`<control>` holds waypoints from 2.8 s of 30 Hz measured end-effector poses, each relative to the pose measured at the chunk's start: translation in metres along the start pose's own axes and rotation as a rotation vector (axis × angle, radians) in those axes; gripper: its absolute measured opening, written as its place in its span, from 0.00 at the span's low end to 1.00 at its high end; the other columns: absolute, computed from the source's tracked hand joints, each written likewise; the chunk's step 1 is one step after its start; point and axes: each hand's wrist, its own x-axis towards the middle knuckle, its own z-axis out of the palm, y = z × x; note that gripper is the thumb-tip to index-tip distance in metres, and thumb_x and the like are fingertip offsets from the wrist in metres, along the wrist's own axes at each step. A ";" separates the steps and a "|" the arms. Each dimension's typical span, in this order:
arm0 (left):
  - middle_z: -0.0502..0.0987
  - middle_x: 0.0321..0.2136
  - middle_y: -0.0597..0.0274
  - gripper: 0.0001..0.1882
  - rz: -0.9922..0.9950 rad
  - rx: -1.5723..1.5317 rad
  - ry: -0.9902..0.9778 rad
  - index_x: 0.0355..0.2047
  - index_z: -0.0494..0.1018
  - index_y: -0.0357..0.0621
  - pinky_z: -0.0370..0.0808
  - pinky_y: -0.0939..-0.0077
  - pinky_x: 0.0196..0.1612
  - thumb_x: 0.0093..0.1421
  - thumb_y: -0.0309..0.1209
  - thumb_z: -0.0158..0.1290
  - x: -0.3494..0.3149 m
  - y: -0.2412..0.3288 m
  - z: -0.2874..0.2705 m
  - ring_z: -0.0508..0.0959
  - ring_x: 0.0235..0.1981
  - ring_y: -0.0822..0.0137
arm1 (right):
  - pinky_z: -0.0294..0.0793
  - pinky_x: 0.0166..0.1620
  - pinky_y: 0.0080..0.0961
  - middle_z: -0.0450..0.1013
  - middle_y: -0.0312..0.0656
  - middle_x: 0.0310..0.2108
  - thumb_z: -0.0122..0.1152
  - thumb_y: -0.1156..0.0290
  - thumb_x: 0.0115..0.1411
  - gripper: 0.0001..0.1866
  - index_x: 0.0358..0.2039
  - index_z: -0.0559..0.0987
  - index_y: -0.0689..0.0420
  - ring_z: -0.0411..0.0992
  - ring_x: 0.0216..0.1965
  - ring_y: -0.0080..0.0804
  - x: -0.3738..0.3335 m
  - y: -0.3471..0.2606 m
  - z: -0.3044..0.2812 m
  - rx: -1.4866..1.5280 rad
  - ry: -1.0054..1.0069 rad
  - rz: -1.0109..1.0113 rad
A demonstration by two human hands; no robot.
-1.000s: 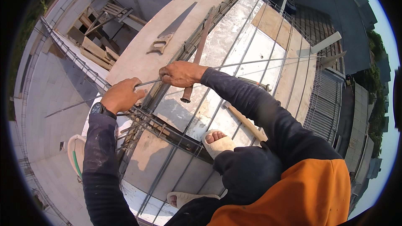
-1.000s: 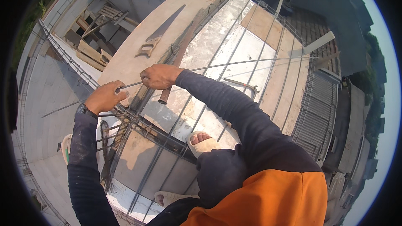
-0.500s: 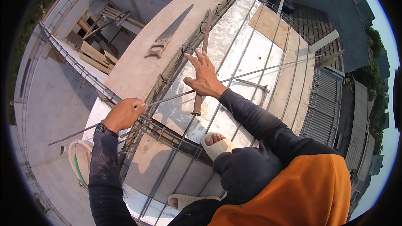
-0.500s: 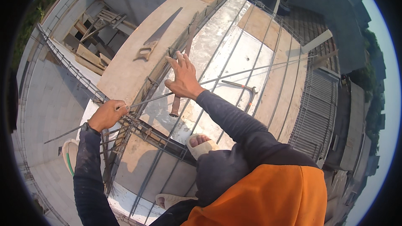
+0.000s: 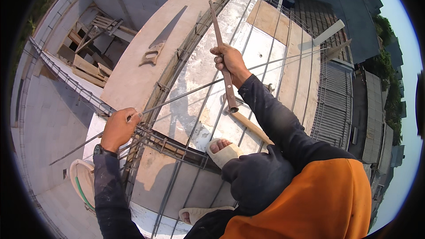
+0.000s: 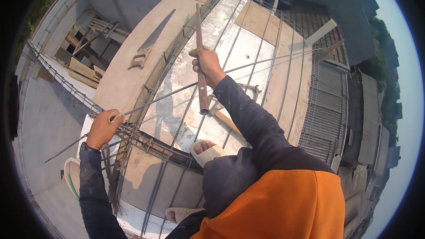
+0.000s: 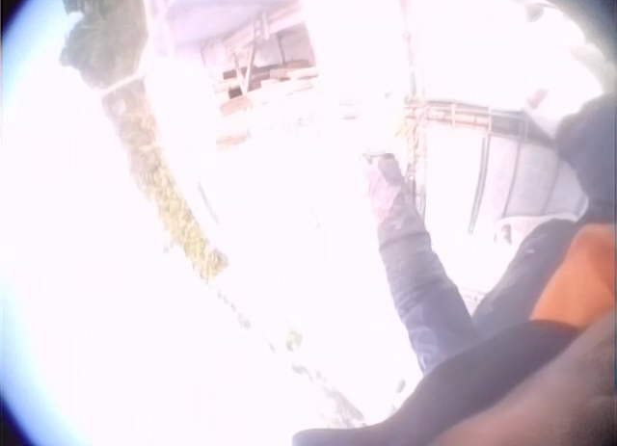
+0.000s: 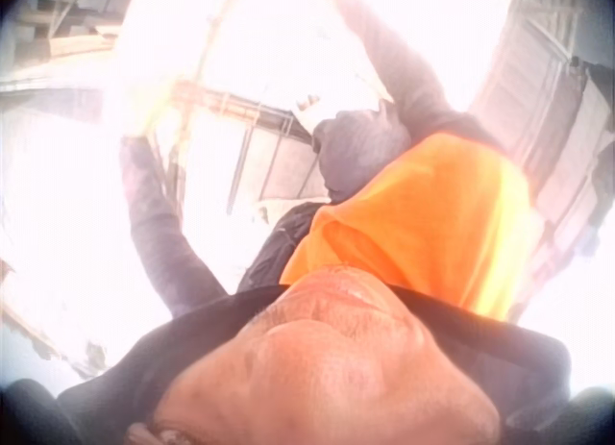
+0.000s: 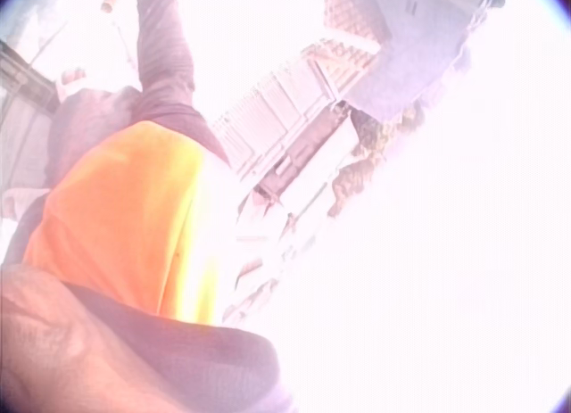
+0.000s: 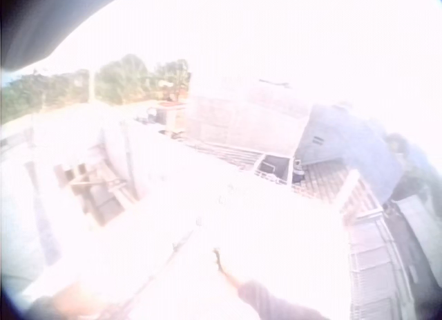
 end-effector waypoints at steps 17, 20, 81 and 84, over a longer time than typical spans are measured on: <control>0.75 0.22 0.42 0.15 0.128 0.092 0.241 0.30 0.76 0.38 0.69 0.49 0.31 0.69 0.38 0.56 -0.057 0.055 -0.041 0.76 0.28 0.36 | 0.72 0.18 0.24 0.77 0.46 0.34 0.52 0.64 0.71 0.31 0.71 0.63 0.61 0.70 0.18 0.23 0.046 -0.107 -0.202 -0.908 0.216 -0.168; 0.76 0.23 0.43 0.13 0.126 0.064 0.243 0.30 0.76 0.38 0.71 0.52 0.31 0.66 0.36 0.58 -0.066 0.060 -0.034 0.76 0.28 0.37 | 0.73 0.19 0.27 0.77 0.47 0.32 0.50 0.63 0.72 0.27 0.67 0.67 0.62 0.71 0.18 0.26 0.082 -0.097 -0.222 -0.986 0.209 -0.070; 0.81 0.28 0.64 0.15 0.486 0.825 0.706 0.43 0.81 0.47 0.74 0.76 0.27 0.66 0.44 0.60 -0.085 0.055 -0.089 0.76 0.24 0.70 | 0.79 0.41 0.36 0.82 0.46 0.33 0.63 0.42 0.63 0.29 0.40 0.82 0.60 0.82 0.36 0.39 -0.221 0.130 -0.269 -1.402 0.097 0.277; 0.81 0.27 0.65 0.14 0.518 0.808 0.789 0.43 0.81 0.47 0.74 0.78 0.26 0.66 0.43 0.60 -0.110 0.057 -0.089 0.75 0.23 0.72 | 0.79 0.42 0.37 0.82 0.47 0.33 0.64 0.42 0.63 0.29 0.40 0.82 0.60 0.82 0.37 0.40 -0.215 0.125 -0.277 -1.509 0.148 0.265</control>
